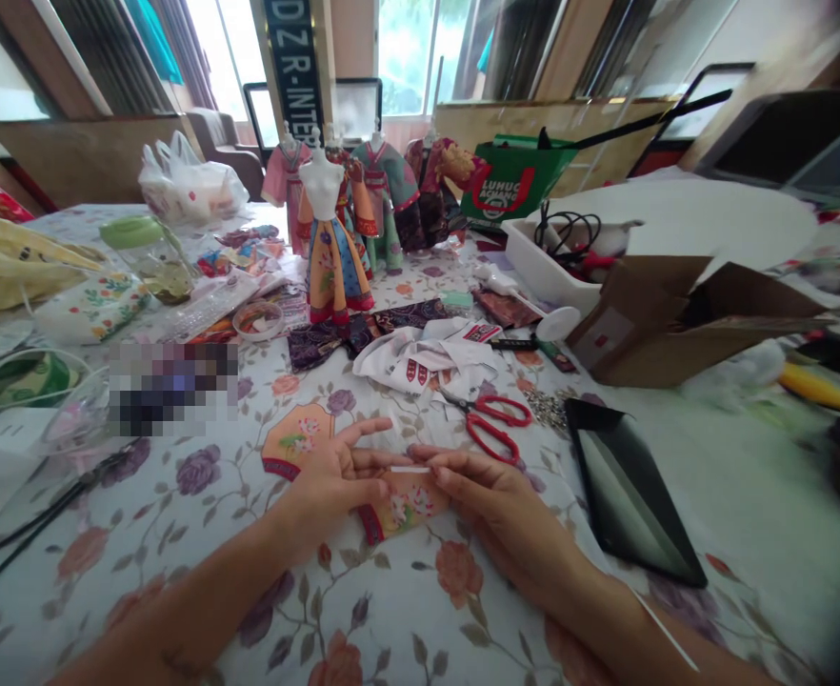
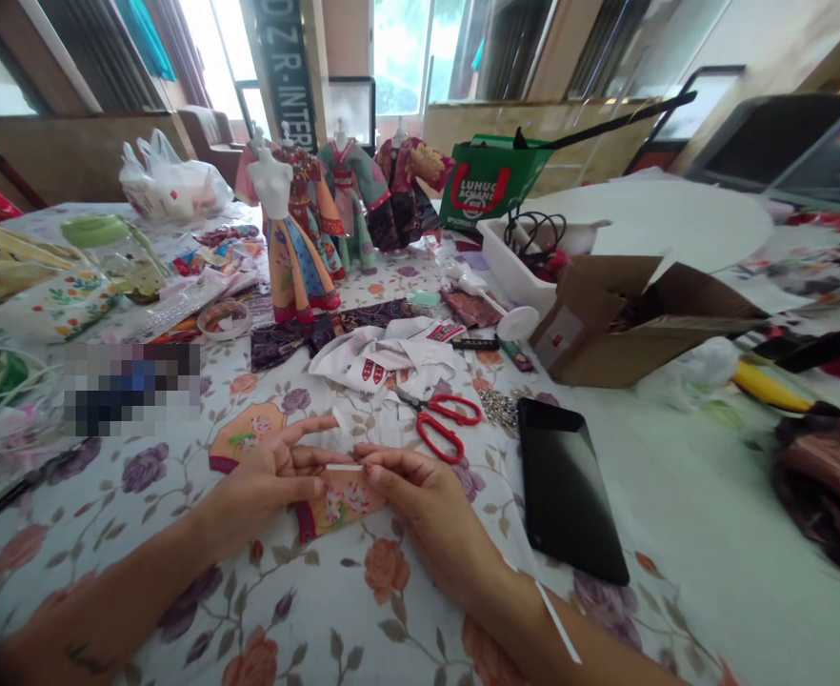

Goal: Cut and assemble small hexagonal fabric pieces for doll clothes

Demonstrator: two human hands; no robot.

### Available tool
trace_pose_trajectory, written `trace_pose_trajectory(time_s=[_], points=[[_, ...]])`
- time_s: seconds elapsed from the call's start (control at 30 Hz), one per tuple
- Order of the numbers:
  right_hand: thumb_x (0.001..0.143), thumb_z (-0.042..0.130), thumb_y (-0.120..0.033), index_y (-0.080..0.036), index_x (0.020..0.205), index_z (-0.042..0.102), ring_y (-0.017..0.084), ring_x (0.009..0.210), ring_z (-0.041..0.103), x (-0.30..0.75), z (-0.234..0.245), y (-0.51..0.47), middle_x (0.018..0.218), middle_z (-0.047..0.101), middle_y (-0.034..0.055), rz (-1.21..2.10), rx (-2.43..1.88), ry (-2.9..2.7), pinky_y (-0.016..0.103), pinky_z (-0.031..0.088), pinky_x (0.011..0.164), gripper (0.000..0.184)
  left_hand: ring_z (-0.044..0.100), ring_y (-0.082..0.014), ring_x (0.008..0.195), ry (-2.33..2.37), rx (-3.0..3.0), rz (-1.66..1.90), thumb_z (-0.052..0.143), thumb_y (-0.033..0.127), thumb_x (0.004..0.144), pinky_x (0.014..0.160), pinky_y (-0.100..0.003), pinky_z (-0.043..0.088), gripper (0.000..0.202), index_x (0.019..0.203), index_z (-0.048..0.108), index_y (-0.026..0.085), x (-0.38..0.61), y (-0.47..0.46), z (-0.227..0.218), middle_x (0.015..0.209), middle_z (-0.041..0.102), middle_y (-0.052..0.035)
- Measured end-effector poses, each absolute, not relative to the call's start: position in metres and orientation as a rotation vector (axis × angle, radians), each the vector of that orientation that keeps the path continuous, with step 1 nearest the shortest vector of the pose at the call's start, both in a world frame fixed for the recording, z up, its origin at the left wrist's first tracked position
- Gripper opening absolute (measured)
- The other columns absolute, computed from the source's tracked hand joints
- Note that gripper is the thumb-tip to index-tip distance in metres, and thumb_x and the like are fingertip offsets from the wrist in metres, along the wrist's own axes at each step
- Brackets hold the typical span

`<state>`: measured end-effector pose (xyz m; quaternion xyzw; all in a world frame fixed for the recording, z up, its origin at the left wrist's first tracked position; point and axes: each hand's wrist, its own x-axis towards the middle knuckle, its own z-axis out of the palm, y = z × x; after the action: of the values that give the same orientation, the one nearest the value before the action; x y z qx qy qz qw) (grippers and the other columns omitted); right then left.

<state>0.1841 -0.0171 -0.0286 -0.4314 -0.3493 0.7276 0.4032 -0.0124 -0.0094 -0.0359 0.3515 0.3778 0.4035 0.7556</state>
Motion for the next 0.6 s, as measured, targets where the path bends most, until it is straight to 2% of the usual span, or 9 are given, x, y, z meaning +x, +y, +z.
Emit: trace_pose_trajectory(time_s=[0.2,0.33,0.6], points=[[0.077,0.072,-0.032,-0.021,0.083,0.075,0.022,0.104,0.059,0.1867,-0.0373,-0.0173,0.126,0.060,0.0061,1.810,-1.107,-0.980,0.034,0.044,0.092,0.013,0.068,-0.0240,0.094,0.823,0.719,0.857,0.074,0.006,0.067,0.083,-0.033,0.052,0.068,0.126,0.042,0.015,-0.0114,-0.0091,-0.0295,0.103,0.072,-0.0135],[0.077,0.072,-0.034,-0.022,0.085,0.075,0.023,0.106,0.059,0.1867,-0.0386,-0.0174,0.124,0.061,0.0056,1.777,-1.164,-1.017,0.034,0.043,0.092,0.014,0.069,-0.0229,0.094,0.830,0.710,0.843,0.073,0.007,0.069,0.082,-0.032,0.052,0.066,0.127,0.042,0.017,-0.0116,-0.0093,-0.0277,0.104,0.072,-0.0127],[0.075,0.072,-0.039,-0.023,0.085,0.075,0.025,0.106,0.059,0.1849,-0.0332,-0.0168,0.124,0.063,0.0056,1.726,-1.248,-1.069,0.036,0.044,0.092,0.020,0.069,-0.0243,0.093,0.840,0.712,0.832,0.073,0.010,0.070,0.085,-0.036,0.051,0.066,0.129,0.042,0.016,-0.0116,-0.0077,-0.0274,0.103,0.072,-0.0137]])
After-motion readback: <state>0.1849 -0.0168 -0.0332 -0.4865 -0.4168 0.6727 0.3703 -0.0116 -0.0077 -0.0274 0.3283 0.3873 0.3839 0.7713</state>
